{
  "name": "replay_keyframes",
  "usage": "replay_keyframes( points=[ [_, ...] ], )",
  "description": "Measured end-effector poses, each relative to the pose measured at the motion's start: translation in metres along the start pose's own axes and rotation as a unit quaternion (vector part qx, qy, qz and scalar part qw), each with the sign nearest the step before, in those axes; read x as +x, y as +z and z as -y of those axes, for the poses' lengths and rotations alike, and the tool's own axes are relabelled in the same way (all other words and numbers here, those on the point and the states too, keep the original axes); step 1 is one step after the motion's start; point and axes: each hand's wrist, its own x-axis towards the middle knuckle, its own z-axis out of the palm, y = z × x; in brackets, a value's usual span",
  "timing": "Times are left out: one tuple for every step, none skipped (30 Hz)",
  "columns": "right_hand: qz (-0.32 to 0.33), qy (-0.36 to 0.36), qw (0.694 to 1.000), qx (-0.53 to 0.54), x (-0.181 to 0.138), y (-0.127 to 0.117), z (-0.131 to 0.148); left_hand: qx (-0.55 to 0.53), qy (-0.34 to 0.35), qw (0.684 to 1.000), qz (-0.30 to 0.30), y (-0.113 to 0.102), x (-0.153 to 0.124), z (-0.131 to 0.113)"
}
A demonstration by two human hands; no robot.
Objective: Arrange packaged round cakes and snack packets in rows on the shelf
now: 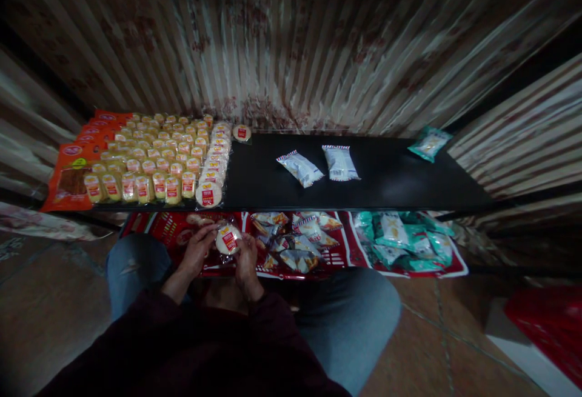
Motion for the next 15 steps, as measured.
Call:
replay_keyframes(
  points=[
    [0.001, -0.002, 1.000, 0.002, -0.001, 0.000, 0.001, 0.004, 0.000, 1.000, -0.003, 0.002, -0.001, -0.001],
    [0.003, -0.003, 1.000, 0.004, -0.002, -0.001, 0.002, 0.008, 0.000, 1.000, -0.006, 0.004, -0.002, -0.001],
    [0.006, -0.004, 1.000, 0.004, -0.002, -0.002, 0.003, 0.012, -0.001, 1.000, -0.010, 0.006, -0.002, -0.001],
    [0.008, -0.004, 1.000, 0.002, -0.002, -0.003, 0.003, 0.016, -0.001, 1.000, -0.013, 0.007, -0.003, -0.001],
    [0.009, -0.005, 1.000, -0.002, -0.002, -0.005, 0.004, 0.020, -0.002, 1.000, -0.016, 0.009, -0.003, -0.001],
    [0.010, -0.004, 1.000, -0.006, -0.002, -0.006, 0.004, 0.025, -0.001, 1.000, -0.019, 0.010, -0.003, -0.001],
    [0.010, -0.003, 1.000, -0.010, -0.002, -0.008, 0.004, 0.030, 0.000, 0.999, -0.020, 0.012, -0.004, -0.001],
    [0.012, -0.002, 1.000, -0.013, -0.002, -0.009, 0.005, 0.035, 0.002, 0.999, -0.019, 0.013, -0.005, -0.001],
    [0.013, -0.002, 1.000, -0.014, -0.001, -0.010, 0.006, 0.040, 0.004, 0.999, -0.017, 0.014, -0.006, -0.001],
    [0.015, -0.003, 1.000, -0.012, -0.001, -0.011, 0.007, 0.044, 0.007, 0.999, -0.014, 0.015, -0.007, -0.002],
    [0.017, -0.005, 1.000, -0.010, -0.001, -0.012, 0.008, 0.047, 0.008, 0.999, -0.011, 0.017, -0.008, -0.003],
    [0.017, -0.011, 1.000, -0.007, -0.002, -0.012, 0.009, 0.048, 0.010, 0.999, -0.010, 0.018, -0.010, -0.004],
    [0.015, -0.017, 1.000, -0.006, -0.002, -0.013, 0.010, 0.048, 0.011, 0.999, -0.008, 0.019, -0.012, -0.006],
    [0.010, -0.025, 1.000, -0.006, -0.002, -0.013, 0.011, 0.046, 0.013, 0.999, -0.006, 0.021, -0.014, -0.007],
    [0.006, -0.032, 0.999, -0.006, -0.003, -0.013, 0.012, 0.044, 0.015, 0.999, -0.005, 0.022, -0.016, -0.009]
  ],
)
